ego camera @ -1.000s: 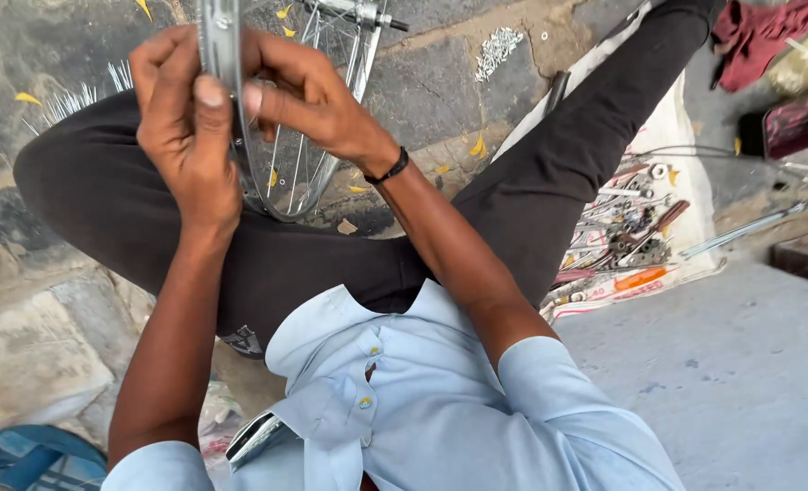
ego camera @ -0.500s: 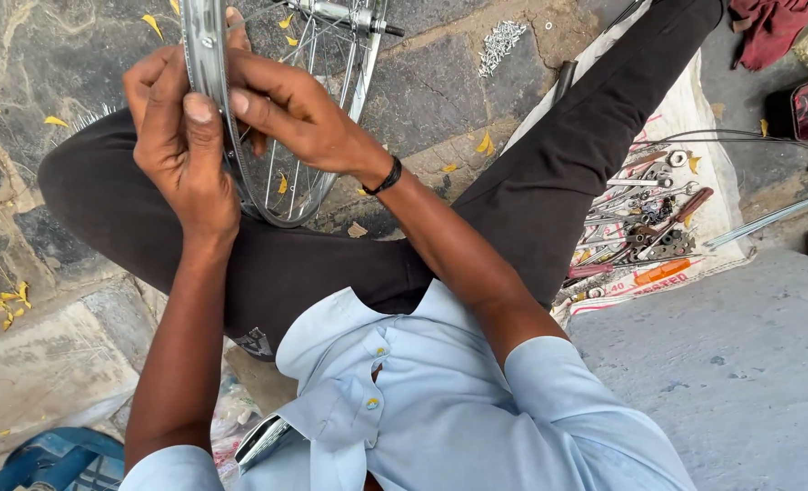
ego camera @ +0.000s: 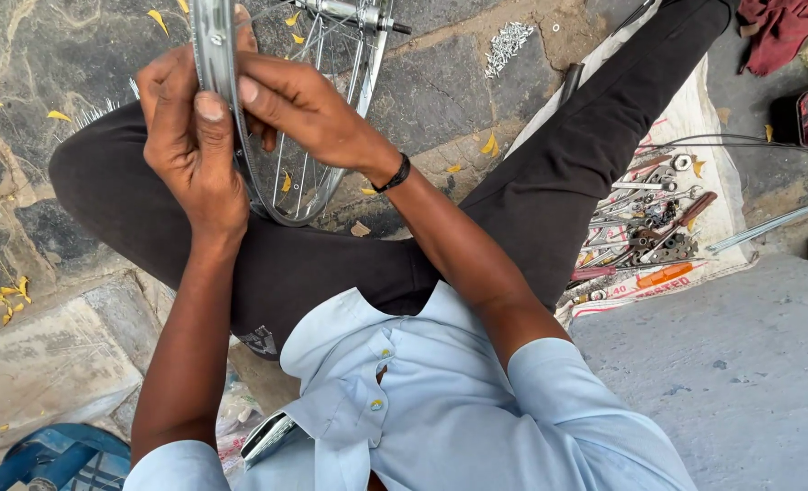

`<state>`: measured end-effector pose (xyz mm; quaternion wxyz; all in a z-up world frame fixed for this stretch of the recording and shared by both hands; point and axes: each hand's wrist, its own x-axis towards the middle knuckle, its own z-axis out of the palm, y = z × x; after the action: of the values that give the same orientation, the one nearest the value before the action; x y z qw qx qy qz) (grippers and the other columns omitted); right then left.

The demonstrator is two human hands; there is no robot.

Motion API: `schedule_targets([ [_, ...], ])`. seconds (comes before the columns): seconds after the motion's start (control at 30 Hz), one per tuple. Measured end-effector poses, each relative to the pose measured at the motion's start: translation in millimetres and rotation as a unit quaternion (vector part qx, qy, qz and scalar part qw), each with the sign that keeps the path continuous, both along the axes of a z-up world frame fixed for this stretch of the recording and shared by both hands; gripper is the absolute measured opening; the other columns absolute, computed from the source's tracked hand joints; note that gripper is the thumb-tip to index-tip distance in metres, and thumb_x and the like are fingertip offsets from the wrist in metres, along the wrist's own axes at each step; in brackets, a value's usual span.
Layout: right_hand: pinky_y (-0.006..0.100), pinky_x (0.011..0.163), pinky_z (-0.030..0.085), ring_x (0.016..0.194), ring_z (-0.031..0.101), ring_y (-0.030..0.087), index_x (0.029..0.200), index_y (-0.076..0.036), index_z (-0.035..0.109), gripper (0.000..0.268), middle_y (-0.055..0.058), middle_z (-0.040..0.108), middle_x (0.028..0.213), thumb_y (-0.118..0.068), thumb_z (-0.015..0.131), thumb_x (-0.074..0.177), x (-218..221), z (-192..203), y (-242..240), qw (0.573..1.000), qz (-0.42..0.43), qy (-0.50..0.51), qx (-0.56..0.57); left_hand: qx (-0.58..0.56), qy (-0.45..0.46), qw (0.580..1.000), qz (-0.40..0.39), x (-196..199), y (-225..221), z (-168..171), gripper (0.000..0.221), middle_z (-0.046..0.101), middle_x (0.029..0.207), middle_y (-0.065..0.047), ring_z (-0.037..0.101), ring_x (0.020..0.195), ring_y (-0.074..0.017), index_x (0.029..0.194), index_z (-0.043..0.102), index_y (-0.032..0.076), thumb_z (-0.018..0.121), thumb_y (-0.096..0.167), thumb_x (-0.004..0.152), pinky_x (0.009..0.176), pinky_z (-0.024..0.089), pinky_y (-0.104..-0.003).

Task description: The recorder is shown assembling bicycle wheels by inserting spokes into the rim and hub while seated on the ground.

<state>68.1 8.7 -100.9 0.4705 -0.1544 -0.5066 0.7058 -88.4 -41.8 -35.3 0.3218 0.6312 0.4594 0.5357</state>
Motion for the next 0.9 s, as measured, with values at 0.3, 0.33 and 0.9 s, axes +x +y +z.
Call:
schedule_targets([
  [0.3, 0.027, 0.061, 0.062, 0.091, 0.072, 0.018, 0.128, -0.005, 0.055, 0.037, 0.014, 0.060, 0.125, -0.011, 0.065, 0.093, 25, -77, -30, 0.877, -0.414, -0.231, -0.079, -0.117, -0.013, 0.987, 0.105, 21, -46, -20, 0.040, 0.066, 0.091, -0.009, 0.065, 0.077, -0.0139, 0.106, 0.058, 0.002, 0.049, 0.040, 0.115, 0.079, 0.054, -0.030],
  [0.33, 0.032, 0.067, 0.061, 0.093, 0.071, 0.023, 0.126, -0.001, 0.055, 0.047, 0.015, 0.061, 0.120, -0.009, 0.071, 0.082, 32, -105, -26, 0.790, -0.488, -0.370, 0.022, -0.160, -0.073, 0.982, 0.066, 23, -34, -16, 0.043, 0.062, 0.087, -0.008, 0.063, 0.072, -0.0140, 0.105, 0.057, 0.001, 0.051, 0.042, 0.114, 0.084, 0.060, -0.033],
  [0.9, 0.033, 0.067, 0.057, 0.075, 0.070, 0.014, 0.130, -0.006, 0.069, 0.038, 0.004, 0.071, 0.088, -0.013, 0.063, 0.093, 87, -55, 7, 0.845, -0.246, -0.465, 0.101, -0.075, -0.038, 0.979, -0.186, 58, 61, -23, 0.064, 0.061, 0.097, -0.003, 0.064, 0.088, -0.0087, 0.141, 0.042, 0.005, 0.089, 0.023, 0.102, 0.080, 0.054, -0.022],
])
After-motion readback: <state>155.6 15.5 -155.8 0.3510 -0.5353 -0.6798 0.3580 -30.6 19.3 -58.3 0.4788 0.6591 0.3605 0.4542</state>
